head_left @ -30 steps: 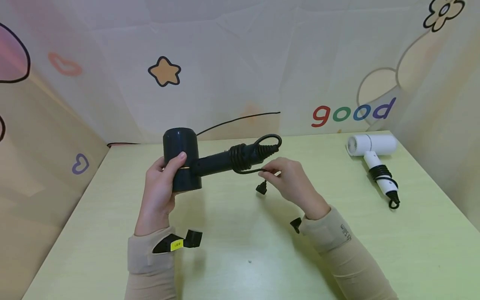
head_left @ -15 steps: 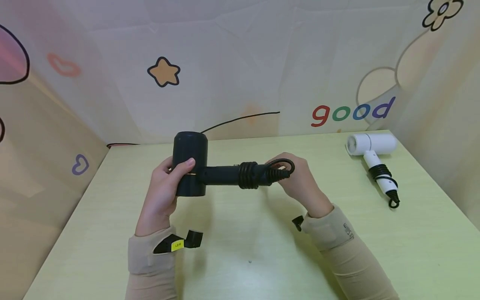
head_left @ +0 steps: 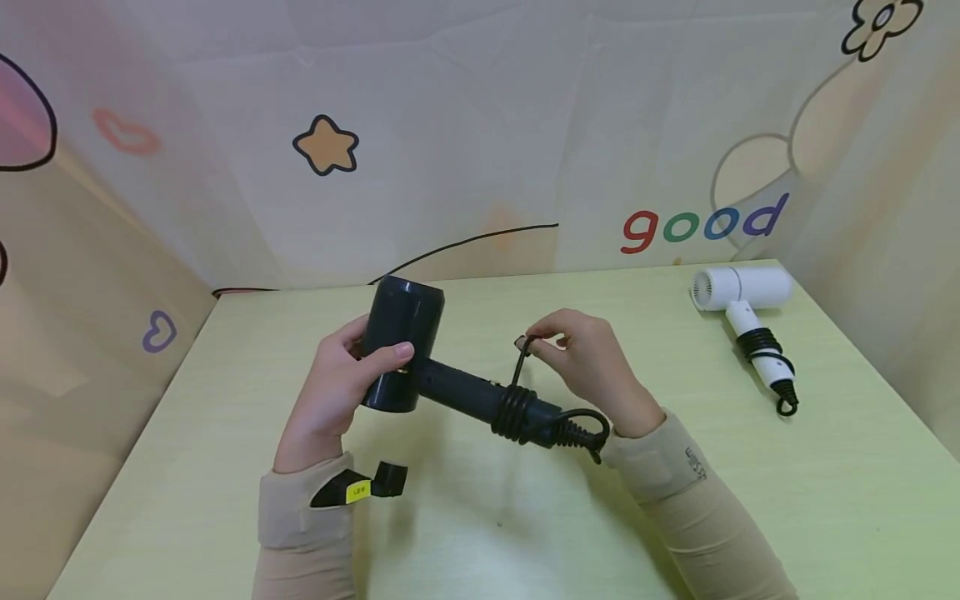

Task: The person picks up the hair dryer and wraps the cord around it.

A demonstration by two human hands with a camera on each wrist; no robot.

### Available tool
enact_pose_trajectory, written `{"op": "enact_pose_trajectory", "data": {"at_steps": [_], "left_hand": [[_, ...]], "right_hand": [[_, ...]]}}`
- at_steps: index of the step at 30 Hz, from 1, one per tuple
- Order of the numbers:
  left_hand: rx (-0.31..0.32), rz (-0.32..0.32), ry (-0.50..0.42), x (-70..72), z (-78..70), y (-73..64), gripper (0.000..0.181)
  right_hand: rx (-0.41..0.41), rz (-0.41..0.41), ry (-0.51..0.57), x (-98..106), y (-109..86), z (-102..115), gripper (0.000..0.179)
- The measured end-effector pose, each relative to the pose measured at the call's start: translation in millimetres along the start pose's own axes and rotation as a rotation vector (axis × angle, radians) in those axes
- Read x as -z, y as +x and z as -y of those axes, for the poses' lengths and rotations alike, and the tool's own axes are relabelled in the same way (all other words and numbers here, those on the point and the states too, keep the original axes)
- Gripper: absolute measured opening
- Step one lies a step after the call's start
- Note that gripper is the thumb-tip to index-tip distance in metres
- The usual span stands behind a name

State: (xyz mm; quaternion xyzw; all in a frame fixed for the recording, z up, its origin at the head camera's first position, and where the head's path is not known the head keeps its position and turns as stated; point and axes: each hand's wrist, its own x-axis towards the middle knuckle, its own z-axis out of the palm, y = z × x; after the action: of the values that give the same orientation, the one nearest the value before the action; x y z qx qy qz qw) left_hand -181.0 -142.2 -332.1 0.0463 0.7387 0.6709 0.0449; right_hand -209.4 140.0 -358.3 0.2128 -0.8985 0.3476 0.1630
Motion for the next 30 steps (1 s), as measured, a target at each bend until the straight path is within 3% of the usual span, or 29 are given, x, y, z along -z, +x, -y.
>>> {"op": "enact_pose_trajectory", "data": {"at_steps": [7,15,23,30], "left_hand": [[0.015,0.051,0.078,5.2,4.5,1.8,0.053],[0.032,0.064,0.145,6.7,4.9,1.6,0.063],[0.039,0.022,0.220,3.0,5.7,2.3,0.070],[0.011,-0.058,0.277,0.8,5.8,3.8,0.065]], "right_hand": [[0.009,-0.029,-0.035,6.4,-1.9,7.9,0.013],[0.145,-0.118,-0.098,8.7,-3.5,7.9,0.014],[0.203,-0.163,-0.141,13.3,-6.4,10.7,0.017],[0.267,-0.187,-0.186,16.7,-8.5,15.6,0.019]]}}
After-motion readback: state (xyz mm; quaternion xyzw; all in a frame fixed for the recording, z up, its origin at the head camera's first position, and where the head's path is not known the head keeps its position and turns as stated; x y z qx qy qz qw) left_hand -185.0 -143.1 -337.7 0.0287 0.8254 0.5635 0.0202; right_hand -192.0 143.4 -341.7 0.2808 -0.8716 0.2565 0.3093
